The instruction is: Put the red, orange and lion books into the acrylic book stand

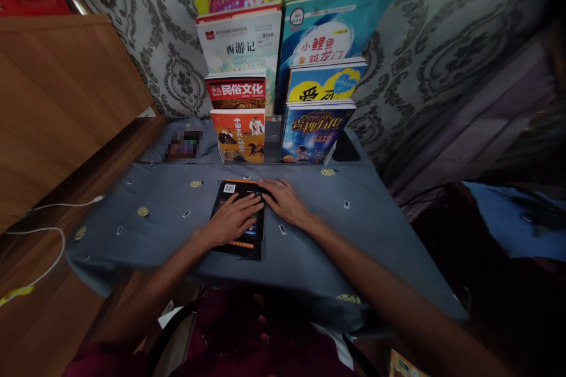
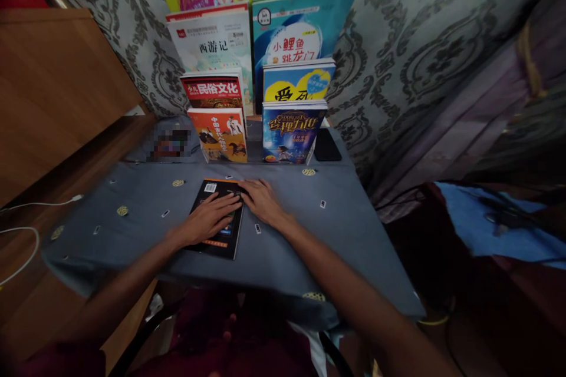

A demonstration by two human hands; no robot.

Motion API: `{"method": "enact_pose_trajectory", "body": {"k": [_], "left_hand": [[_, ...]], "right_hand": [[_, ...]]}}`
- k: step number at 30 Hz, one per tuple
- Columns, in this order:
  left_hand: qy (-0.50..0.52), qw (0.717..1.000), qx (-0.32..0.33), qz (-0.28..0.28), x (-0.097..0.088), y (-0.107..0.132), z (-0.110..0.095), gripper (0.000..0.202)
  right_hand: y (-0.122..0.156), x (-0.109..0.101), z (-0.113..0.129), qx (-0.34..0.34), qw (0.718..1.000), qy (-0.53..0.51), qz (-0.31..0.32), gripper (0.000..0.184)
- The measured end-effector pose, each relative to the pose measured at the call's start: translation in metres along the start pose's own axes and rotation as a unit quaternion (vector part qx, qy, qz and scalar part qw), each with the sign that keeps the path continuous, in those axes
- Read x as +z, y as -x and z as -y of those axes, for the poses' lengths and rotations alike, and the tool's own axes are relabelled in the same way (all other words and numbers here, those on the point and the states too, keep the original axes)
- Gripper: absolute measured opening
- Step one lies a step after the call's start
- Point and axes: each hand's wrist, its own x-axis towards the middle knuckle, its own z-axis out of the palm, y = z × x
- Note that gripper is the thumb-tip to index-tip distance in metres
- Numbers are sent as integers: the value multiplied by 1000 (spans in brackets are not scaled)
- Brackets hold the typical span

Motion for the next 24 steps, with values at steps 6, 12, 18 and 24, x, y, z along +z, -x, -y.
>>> {"method": "enact_pose_trajectory", "body": {"k": [6, 12, 18, 24], "left_hand": [[-38, 991, -117, -56, 3, -8, 25, 42], [-49, 989, -112, -77, 2, -25, 25, 39], [-46, 996, -58, -58, 4, -37, 19, 39], [-60, 993, -89, -54, -5, -49, 3, 32]], "right_hand": [[1, -1, -3, 9, 999, -21, -30, 38], [2, 0, -13, 70, 993, -62, -66, 37], [0, 6, -19, 58, 992, -82, -81, 36], [0, 7, -20, 49, 991, -98, -83, 38]]}}
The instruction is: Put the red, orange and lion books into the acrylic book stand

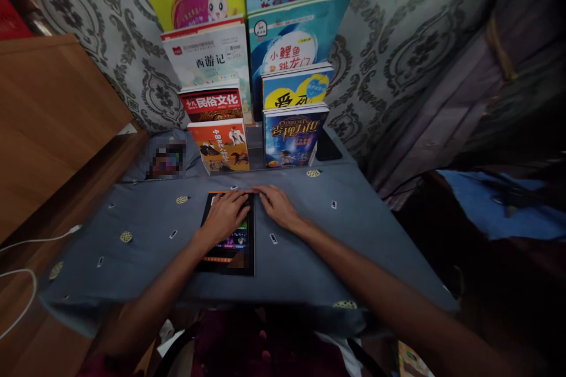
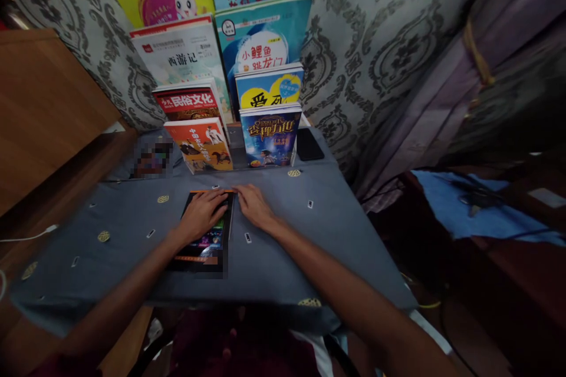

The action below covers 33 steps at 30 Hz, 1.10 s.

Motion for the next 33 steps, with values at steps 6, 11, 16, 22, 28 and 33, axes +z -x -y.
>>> {"method": "enact_pose_trajectory", "body": {"k": [6, 11, 16, 22, 28, 33], "left_hand": [[-70, 992, -100, 32, -11, -16, -38, 31], [-95, 989, -110, 34, -10, -16, -42, 30], [-98, 994, -48, 31, -14, -8, -24, 32], [-162, 978, -100, 78, -25, -7, -23, 41], [-183, 967, -157, 87, -28, -8, -15, 46], [-98, 993, -53, 47, -14, 1, 6, 35]], "right_hand": [[-2, -1, 1, 19, 999, -24, -10, 37], [-2, -2, 4, 32, 999, -26, -19, 36], [-1, -4, 5, 30, 999, -41, -16, 36], [0, -5, 7, 36, 998, -57, -8, 36], [-1, -8, 14, 37, 998, -58, 3, 35], [1, -9, 22, 18, 997, -69, 17, 36]]}}
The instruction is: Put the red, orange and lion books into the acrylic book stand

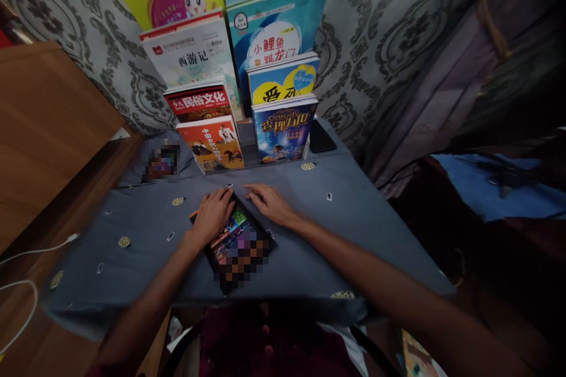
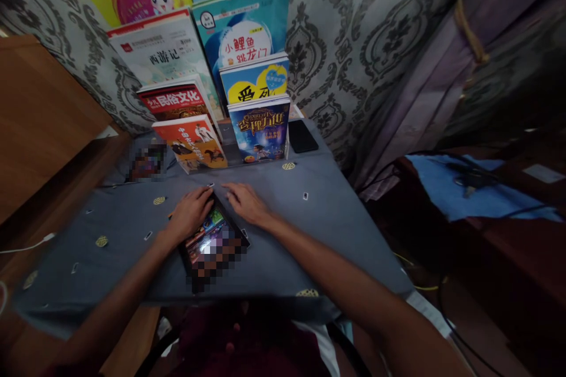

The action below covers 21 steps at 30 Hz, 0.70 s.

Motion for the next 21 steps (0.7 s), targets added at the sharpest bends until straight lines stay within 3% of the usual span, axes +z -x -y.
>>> {"method": "enact_pose_trajectory", "body": {"k": [4, 10, 17, 21], "left_hand": [[48, 998, 32, -26, 12, 0, 9, 36], [68, 996, 40, -48, 14, 2, 11, 36], [128, 981, 145, -19, 5, 34, -14, 35], [135, 978, 158, -7, 2, 50, -25, 38]], "right_hand": [[1, 2, 2, -18, 1000, -3, 19, 36], [0, 1, 4, -15, 999, -13, 29, 36], [-1, 2, 2, -7, 999, -20, 32, 38], [-1, 2, 2, -4, 999, -27, 36, 38]]}}
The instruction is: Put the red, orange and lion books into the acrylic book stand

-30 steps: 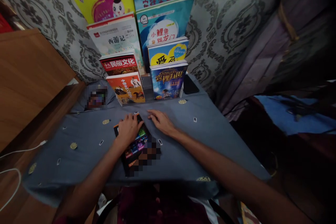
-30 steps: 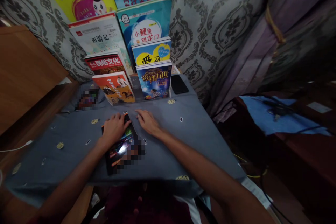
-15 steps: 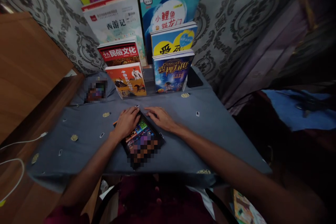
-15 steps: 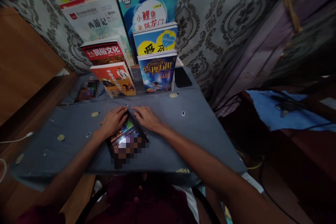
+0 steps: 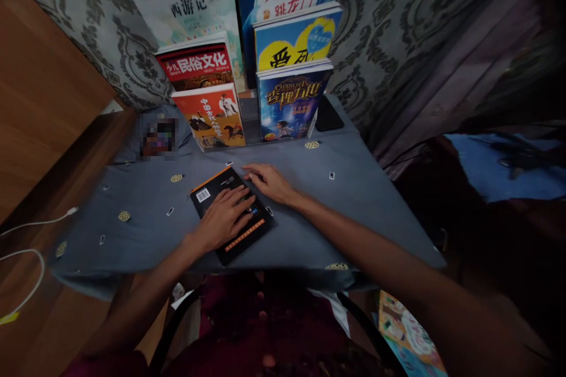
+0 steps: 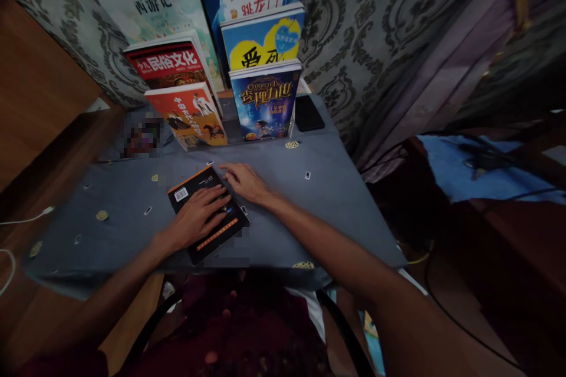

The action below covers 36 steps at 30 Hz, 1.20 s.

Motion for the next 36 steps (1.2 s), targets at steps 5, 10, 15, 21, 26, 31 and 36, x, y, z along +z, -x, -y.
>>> {"method": "enact_pose_trajectory", "body": {"k": [5, 10, 15, 21, 26, 31, 36], "left_hand": [[15, 1000, 15, 16, -2, 2, -7, 36], [26, 999, 33, 26, -6, 2, -19, 36], [-4, 998, 30, 59, -3, 10, -29, 49], [-42, 996, 30, 72, 1, 15, -32, 55], [-52, 996, 25, 61, 1, 9, -24, 49], [-64, 997, 16, 27, 7, 6, -24, 43], [-69, 997, 12, 9, 11, 7, -31, 41]], "right_hand": [[-1, 0, 1, 0, 1000, 0, 4, 38], [0, 1, 0, -19, 1000, 18, 3, 36], [0, 2, 0, -24, 999, 36, 5, 34], [0, 1, 1, -22, 999, 42, 8, 33], [0, 0, 1, -21, 999, 36, -3, 32], [1, 0, 3, -18, 1000, 12, -2, 33], [12, -2, 7, -41, 999, 10, 16, 31]]}}
